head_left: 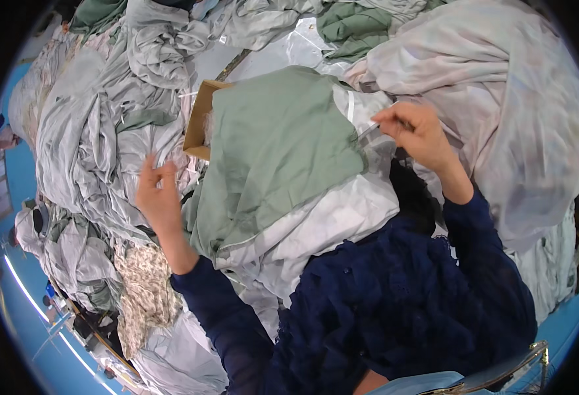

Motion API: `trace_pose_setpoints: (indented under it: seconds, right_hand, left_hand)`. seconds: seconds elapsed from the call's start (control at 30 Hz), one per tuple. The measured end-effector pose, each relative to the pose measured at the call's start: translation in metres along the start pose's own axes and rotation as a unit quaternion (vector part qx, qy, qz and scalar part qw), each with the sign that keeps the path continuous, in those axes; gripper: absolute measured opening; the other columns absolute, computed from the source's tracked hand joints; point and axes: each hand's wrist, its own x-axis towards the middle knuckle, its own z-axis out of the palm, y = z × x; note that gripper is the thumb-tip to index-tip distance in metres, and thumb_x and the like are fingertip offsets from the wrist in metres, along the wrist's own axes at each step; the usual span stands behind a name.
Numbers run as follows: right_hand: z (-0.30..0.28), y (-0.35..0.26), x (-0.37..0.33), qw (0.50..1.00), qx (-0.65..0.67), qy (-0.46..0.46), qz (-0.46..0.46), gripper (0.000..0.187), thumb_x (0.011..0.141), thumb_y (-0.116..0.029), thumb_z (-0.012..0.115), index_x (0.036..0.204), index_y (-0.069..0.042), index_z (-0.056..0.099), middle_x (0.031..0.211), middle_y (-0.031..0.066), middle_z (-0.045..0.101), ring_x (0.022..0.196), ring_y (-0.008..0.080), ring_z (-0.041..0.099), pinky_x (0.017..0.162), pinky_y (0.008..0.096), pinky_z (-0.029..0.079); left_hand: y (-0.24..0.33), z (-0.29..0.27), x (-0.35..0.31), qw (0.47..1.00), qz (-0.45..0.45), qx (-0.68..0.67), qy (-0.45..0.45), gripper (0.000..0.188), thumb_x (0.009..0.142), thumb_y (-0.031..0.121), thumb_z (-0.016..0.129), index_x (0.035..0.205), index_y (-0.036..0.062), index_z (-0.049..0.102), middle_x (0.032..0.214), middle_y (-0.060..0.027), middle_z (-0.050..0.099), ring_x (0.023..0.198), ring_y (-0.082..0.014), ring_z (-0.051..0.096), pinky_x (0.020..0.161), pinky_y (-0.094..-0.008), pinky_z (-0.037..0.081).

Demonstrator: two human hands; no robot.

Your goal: Trimming excess threads from fabric pieces using thread nippers in a factory setting.

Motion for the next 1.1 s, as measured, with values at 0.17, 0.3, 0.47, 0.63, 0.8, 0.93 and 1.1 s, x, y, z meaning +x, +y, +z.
trace_pose_setpoints:
  seconds: [0.17, 0.3, 0.47, 0.63, 0.8, 0.93, 1.1]
  right_hand:
    - [0.023, -0.012, -0.022, 0.979, -0.105, -0.081, -0.153, 0.052, 0.063, -0.009, 0.084, 0.112, -0.008, 0.065, 0.099, 0.0033, 0.051, 0.071, 0.0102, 0.046, 0.059, 0.0247, 0.039]
    - [0.042, -0.016, -0.019, 0.962, -0.159, -0.076, -0.21, 0.038, 0.065, -0.001, 0.078, 0.101, -0.005, 0.065, 0.094, 0.0063, 0.053, 0.072, 0.0159, 0.053, 0.062, 0.0268, 0.043]
    - [0.042, -0.014, -0.01, 0.953, -0.191, -0.058, -0.227, 0.022, 0.069, 0.005, 0.068, 0.09, -0.001, 0.064, 0.087, 0.0086, 0.057, 0.071, 0.0196, 0.058, 0.063, 0.0284, 0.046]
    - [0.027, -0.034, 0.006, 0.954, -0.146, -0.033, -0.258, 0.012, 0.075, 0.007, 0.062, 0.086, 0.002, 0.061, 0.089, 0.0087, 0.061, 0.075, 0.0158, 0.058, 0.066, 0.0253, 0.044]
    - [0.02, -0.051, 0.015, 0.974, -0.043, -0.024, -0.221, 0.003, 0.082, 0.004, 0.06, 0.083, 0.002, 0.061, 0.093, 0.0063, 0.062, 0.079, 0.0106, 0.054, 0.075, 0.0224, 0.041]
    - [0.019, -0.052, 0.022, 0.988, 0.041, 0.007, -0.151, 0.008, 0.089, -0.005, 0.06, 0.088, 0.001, 0.064, 0.081, -0.0018, 0.058, 0.069, 0.0027, 0.044, 0.063, 0.0187, 0.033]
    - [0.022, -0.036, 0.029, 0.988, 0.03, 0.039, -0.147, 0.009, 0.092, -0.01, 0.061, 0.092, -0.003, 0.067, 0.063, -0.0124, 0.043, 0.052, -0.0021, 0.027, 0.047, 0.0191, 0.016]
  left_hand:
    - [0.079, 0.02, -0.053, 0.965, 0.183, -0.073, -0.171, 0.04, 0.064, 0.006, 0.08, 0.102, 0.0013, 0.067, 0.095, -0.0108, 0.066, 0.091, -0.0273, 0.061, 0.08, -0.035, 0.048]
    - [0.098, 0.015, -0.086, 0.957, 0.195, -0.052, -0.21, 0.046, 0.061, 0.009, 0.081, 0.104, 0.0021, 0.066, 0.099, -0.0105, 0.064, 0.095, -0.0303, 0.058, 0.081, -0.0376, 0.048]
    - [0.086, 0.016, -0.107, 0.956, 0.2, 0.007, -0.216, 0.044, 0.063, 0.012, 0.078, 0.104, 0.0044, 0.064, 0.105, -0.01, 0.061, 0.096, -0.0311, 0.057, 0.08, -0.0403, 0.048]
    - [0.081, 0.013, -0.115, 0.961, 0.204, 0.019, -0.185, 0.033, 0.068, 0.008, 0.075, 0.099, 0.0047, 0.065, 0.1, -0.0091, 0.064, 0.09, -0.0294, 0.06, 0.076, -0.0379, 0.049]
    - [0.066, 0.02, -0.121, 0.971, 0.197, 0.01, -0.134, 0.017, 0.074, 0.004, 0.07, 0.091, 0.0039, 0.067, 0.087, -0.0084, 0.067, 0.078, -0.0289, 0.063, 0.069, -0.0356, 0.05]
    - [0.06, 0.024, -0.12, 0.981, 0.095, -0.102, -0.135, 0.007, 0.082, 0.003, 0.066, 0.089, 0.0012, 0.065, 0.073, -0.0067, 0.063, 0.064, -0.0178, 0.058, 0.06, -0.029, 0.046]
    - [0.053, 0.025, -0.117, 0.974, -0.034, -0.171, -0.143, 0.003, 0.086, 0.002, 0.063, 0.087, -0.0008, 0.062, 0.067, -0.0028, 0.06, 0.059, -0.0071, 0.05, 0.056, -0.024, 0.042]
